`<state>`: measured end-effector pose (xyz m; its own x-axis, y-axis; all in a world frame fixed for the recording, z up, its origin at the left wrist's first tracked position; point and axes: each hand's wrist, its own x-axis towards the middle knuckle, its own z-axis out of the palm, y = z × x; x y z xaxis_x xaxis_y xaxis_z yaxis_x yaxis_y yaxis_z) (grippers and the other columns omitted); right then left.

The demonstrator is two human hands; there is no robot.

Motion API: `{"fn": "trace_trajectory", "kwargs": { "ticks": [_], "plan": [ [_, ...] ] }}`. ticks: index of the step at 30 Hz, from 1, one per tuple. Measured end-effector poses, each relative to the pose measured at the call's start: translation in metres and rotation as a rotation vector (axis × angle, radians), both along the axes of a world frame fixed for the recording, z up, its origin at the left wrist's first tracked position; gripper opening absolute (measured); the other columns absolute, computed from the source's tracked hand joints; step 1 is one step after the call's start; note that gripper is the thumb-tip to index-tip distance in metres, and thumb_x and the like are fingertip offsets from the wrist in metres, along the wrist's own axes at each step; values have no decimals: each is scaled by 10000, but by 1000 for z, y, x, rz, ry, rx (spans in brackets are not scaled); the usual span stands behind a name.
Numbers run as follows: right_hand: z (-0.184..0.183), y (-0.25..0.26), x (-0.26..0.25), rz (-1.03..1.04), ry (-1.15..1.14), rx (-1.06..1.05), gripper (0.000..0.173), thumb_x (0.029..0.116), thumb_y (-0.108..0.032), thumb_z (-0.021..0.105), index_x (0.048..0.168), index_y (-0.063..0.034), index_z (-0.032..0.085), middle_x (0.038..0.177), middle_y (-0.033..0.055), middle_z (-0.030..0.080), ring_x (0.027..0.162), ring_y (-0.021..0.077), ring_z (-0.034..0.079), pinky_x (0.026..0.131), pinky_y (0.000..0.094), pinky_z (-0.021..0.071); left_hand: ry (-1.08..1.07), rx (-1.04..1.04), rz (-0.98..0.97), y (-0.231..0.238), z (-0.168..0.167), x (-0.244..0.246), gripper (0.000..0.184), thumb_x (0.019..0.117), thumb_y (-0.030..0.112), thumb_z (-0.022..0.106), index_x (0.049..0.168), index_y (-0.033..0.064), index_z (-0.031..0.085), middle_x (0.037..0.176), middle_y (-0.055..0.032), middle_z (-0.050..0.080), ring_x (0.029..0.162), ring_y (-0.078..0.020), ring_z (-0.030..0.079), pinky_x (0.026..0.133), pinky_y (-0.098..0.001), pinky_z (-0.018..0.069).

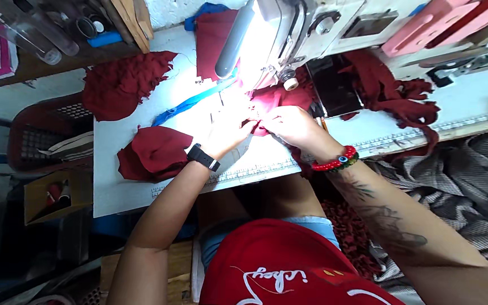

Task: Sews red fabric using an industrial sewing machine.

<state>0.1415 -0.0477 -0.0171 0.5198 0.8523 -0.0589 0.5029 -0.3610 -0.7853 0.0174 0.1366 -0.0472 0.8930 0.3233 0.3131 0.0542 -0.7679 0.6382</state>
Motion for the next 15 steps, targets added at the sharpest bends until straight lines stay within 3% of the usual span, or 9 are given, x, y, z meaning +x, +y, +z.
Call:
{"fn": "trace_trajectory", "kwargs": {
  "ticks": [1,3,6,8,11,15],
  "plan": [
    [0,1,-1,7,-41,19,203,1016,-249,652,955,-65,711,726,89,638,591,194,584,561,383,488,5,4,10,0,0,0,195,1007,209,613,992,122,787,1003,-37,751,998,-167,689,927,-449,525],
    [-1,6,-4,18,-169,58,192,995,-264,688,979,-74,674,758,102,638,617,229,610,558,422,512,33,-3,29,-2,2,0,203,1009,217,608,1000,123,787,1007,-36,754,1019,-181,687,965,-495,492],
    [-10,15,-12,55,-416,108,121,999,-168,639,1051,-59,630,810,141,643,681,306,645,574,503,510,39,27,45,-2,0,0,208,1008,242,611,1009,134,789,1037,-38,748,1058,-201,675,991,-521,476],
    [-16,21,-16,77,-581,112,164,978,-88,607,1093,-15,697,919,176,703,793,353,701,641,551,545,35,52,44,-3,0,0,198,1001,235,613,1007,144,789,1030,-31,747,1044,-199,676,963,-511,486],
    [-15,18,-24,154,-718,60,132,967,-43,578,1022,1,690,968,178,682,843,360,701,648,533,557,51,178,34,-8,10,-8,185,994,196,623,1024,139,797,1040,-64,752,1055,-249,684,956,-526,491],
    [-17,7,-31,192,-720,27,282,1000,-148,565,1179,6,720,1017,207,616,820,354,661,620,485,550,68,377,16,-20,13,-20,179,991,137,596,954,95,766,1007,-82,708,1018,-283,660,921,-509,494]
  ]
}}
